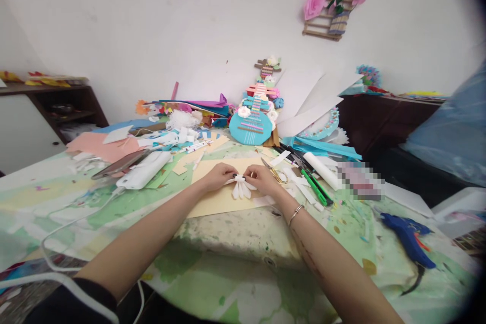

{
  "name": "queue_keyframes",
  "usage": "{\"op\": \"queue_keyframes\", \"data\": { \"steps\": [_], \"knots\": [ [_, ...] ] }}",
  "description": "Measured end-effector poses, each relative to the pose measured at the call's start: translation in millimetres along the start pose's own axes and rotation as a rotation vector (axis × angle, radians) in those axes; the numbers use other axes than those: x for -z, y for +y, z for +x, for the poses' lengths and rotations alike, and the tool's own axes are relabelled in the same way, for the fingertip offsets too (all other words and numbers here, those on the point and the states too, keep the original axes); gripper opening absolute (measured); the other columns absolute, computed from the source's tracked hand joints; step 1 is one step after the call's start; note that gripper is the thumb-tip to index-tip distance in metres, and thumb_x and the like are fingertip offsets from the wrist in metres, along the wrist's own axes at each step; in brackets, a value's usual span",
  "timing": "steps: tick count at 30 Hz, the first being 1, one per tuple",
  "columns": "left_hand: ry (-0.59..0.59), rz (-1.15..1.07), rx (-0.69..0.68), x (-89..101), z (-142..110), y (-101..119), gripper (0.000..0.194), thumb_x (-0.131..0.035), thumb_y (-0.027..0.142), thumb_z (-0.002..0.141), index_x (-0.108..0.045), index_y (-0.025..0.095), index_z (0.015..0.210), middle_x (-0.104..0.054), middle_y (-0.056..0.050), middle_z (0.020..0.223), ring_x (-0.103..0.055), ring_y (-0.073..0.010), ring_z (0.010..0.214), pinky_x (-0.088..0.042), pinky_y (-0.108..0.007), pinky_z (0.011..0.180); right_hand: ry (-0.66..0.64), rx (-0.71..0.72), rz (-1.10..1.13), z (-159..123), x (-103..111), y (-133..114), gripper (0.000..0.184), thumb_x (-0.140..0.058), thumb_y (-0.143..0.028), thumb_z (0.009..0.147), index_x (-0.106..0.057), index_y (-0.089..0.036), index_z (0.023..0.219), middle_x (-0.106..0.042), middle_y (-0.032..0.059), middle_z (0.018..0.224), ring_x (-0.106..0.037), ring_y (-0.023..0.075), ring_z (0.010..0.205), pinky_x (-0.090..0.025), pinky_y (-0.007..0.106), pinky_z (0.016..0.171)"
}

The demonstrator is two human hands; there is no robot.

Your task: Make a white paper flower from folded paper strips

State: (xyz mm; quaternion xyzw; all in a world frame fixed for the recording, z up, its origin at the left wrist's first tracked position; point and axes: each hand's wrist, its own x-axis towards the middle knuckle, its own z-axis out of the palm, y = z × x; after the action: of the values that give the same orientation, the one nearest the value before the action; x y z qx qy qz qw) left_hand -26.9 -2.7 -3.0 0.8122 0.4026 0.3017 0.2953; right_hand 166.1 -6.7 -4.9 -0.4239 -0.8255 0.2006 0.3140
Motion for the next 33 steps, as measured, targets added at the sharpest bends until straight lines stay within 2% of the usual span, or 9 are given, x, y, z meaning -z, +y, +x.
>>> {"op": "queue_keyframes", "data": {
  "steps": [5, 8, 10, 13, 18, 25, 33],
  "knots": [
    [-0.016, 0.046, -0.011, 0.7, 1.1, -0.6, 0.026, -0.046, 0.027, 0.076, -0.067, 0.012, 0.078, -0.068, -0.006, 0.078, -0.057, -0.0183, 0.074, -0.04, -0.026, 0.068, 0.008, 0.03, -0.012, 0.2, -0.9, 0.1, 0.008, -0.057, -0.016, 0.073, -0.064, -0.015, 0.071, -0.06, -0.0006, 0.068, -0.047, 0.008, 0.059, -0.033, 0.019, 0.056],
    [-0.027, 0.019, -0.025, 1.1, 1.0, -1.4, 0.027, -0.046, 0.027, 0.077, -0.067, 0.012, 0.079, -0.068, -0.006, 0.078, -0.057, -0.018, 0.073, -0.04, -0.025, 0.068, 0.013, -0.014, -0.018, -0.3, -1.4, 0.6, 0.009, -0.057, -0.018, 0.074, -0.065, -0.015, 0.072, -0.06, -0.0002, 0.067, -0.047, 0.008, 0.058, -0.033, 0.019, 0.055],
    [-0.023, -0.006, -0.027, 1.1, 0.5, -1.6, 0.027, -0.046, 0.028, 0.076, -0.068, 0.012, 0.079, -0.068, -0.006, 0.077, -0.056, -0.0173, 0.071, -0.041, -0.025, 0.067, 0.004, -0.028, -0.019, -0.9, -1.1, 0.1, 0.013, -0.054, -0.019, 0.076, -0.066, -0.016, 0.079, -0.061, 0.0, 0.069, -0.047, 0.008, 0.057, -0.033, 0.02, 0.055],
    [-0.013, -0.023, -0.017, 1.1, -0.2, -1.3, 0.027, -0.047, 0.029, 0.076, -0.068, 0.012, 0.078, -0.067, -0.005, 0.074, -0.056, -0.0165, 0.07, -0.041, -0.024, 0.065, -0.023, 0.022, -0.02, -1.7, 0.2, -1.7, 0.02, -0.051, -0.017, 0.078, -0.067, -0.018, 0.091, -0.064, 0.0006, 0.076, -0.048, 0.0082, 0.059, -0.034, 0.02, 0.057],
    [0.0, -0.019, -0.005, 0.4, -0.5, -0.8, 0.026, -0.047, 0.029, 0.076, -0.067, 0.012, 0.078, -0.067, -0.004, 0.075, -0.056, -0.0163, 0.07, -0.041, -0.024, 0.065, -0.031, 0.038, -0.047, -2.1, 1.6, -3.4, 0.016, -0.052, -0.016, 0.079, -0.068, -0.016, 0.084, -0.064, 0.0028, 0.08, -0.05, 0.0097, 0.065, -0.034, 0.021, 0.06],
    [0.033, 0.216, -0.054, -1.2, -0.9, 1.3, 0.025, -0.042, 0.021, 0.078, -0.066, 0.014, 0.076, -0.066, -0.004, 0.073, -0.055, -0.0154, 0.067, -0.037, -0.024, 0.063, -0.043, 0.043, -0.079, -2.3, -0.5, 1.1, 0.015, -0.052, -0.018, 0.079, -0.066, -0.017, 0.084, -0.064, 0.0027, 0.08, -0.049, 0.0098, 0.065, -0.034, 0.021, 0.06],
    [-0.005, 0.166, -0.055, 0.8, 0.3, -1.8, 0.02, -0.043, 0.02, 0.076, -0.061, 0.015, 0.072, -0.062, -0.002, 0.07, -0.052, -0.0144, 0.066, -0.036, -0.023, 0.061, -0.028, 0.029, -0.045, -2.1, -2.1, 3.2, 0.014, -0.053, -0.016, 0.077, -0.066, -0.016, 0.082, -0.063, 0.0021, 0.078, -0.049, 0.0093, 0.063, -0.034, 0.021, 0.059]
  ]
}}
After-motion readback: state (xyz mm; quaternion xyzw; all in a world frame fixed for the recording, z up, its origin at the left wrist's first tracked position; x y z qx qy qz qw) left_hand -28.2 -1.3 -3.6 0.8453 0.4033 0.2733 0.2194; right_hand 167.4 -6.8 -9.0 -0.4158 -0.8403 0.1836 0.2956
